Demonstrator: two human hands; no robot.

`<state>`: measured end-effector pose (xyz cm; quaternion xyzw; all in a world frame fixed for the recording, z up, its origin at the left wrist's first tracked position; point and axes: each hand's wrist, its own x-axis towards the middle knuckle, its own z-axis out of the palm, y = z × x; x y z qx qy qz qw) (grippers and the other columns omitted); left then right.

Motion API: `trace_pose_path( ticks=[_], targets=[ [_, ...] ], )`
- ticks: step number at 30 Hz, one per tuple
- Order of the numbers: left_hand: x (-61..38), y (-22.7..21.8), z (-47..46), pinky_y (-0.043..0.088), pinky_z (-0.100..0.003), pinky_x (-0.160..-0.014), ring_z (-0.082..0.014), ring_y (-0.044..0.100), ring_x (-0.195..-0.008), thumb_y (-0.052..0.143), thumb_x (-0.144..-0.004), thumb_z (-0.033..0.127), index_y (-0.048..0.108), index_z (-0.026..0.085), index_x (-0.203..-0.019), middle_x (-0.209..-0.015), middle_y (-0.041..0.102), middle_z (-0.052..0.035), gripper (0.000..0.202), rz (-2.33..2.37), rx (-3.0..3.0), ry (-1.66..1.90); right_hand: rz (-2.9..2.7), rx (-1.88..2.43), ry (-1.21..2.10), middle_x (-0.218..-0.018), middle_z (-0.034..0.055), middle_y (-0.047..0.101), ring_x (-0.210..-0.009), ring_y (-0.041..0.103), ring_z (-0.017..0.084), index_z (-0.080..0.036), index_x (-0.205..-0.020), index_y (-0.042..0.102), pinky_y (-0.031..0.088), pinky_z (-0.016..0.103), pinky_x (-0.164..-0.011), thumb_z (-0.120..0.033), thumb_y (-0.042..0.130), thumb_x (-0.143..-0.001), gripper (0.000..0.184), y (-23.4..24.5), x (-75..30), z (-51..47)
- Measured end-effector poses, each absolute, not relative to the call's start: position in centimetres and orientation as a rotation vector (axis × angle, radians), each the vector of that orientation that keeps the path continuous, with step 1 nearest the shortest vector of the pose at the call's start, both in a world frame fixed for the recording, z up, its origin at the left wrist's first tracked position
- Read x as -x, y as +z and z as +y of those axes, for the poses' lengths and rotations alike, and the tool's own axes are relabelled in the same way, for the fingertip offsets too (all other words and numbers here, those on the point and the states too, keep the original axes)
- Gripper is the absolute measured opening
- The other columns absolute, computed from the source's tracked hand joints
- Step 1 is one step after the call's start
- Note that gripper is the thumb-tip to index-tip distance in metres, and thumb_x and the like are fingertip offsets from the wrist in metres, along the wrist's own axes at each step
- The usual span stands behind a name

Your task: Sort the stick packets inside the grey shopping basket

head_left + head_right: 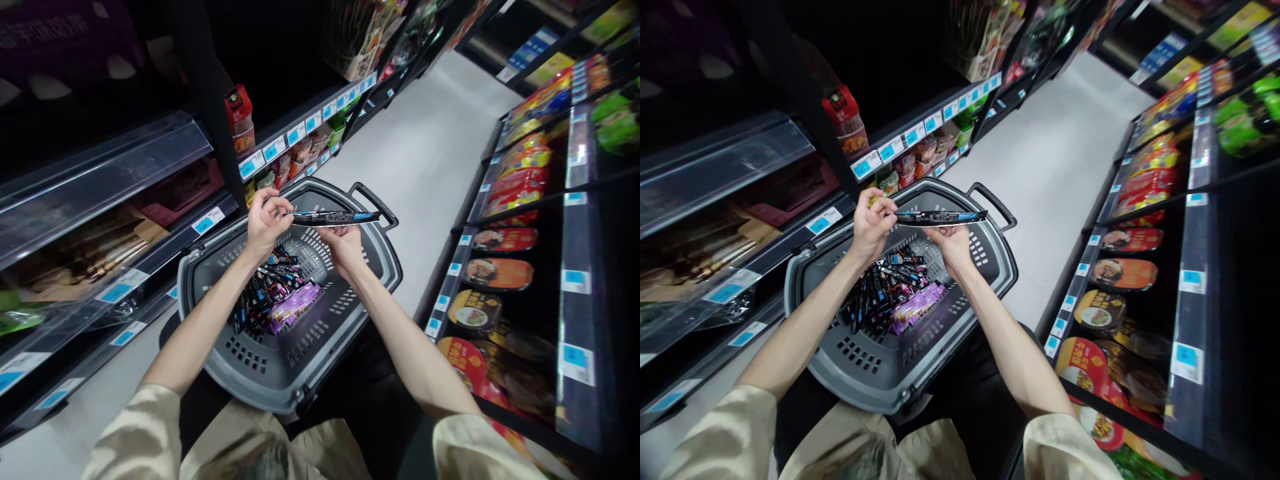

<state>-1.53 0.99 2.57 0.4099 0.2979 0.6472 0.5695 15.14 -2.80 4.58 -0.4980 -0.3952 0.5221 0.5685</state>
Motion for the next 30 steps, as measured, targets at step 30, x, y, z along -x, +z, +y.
trace_pose_path(
  ticks=[30],
  targets=[
    [1.9, 1.3, 1.5, 0.052, -0.022, -0.075, -0.0095, 0.069, -0.068, 0.101, -0.053, 0.045, 0.040, 0.025, -0.092, -0.067, 0.065, 0.0105, 0.075, 0.770, -0.912, 1.527, -0.883, 1.113, 1.346, -0.060, -0.0053, 0.056, -0.055, 0.039, 0.010, -0.021, -0.070, 0.068, 0.037, 0.026, -0.052, -0.036, 0.100, -0.057, 0.037, 3.8, -15.6, -2.7]
  ],
)
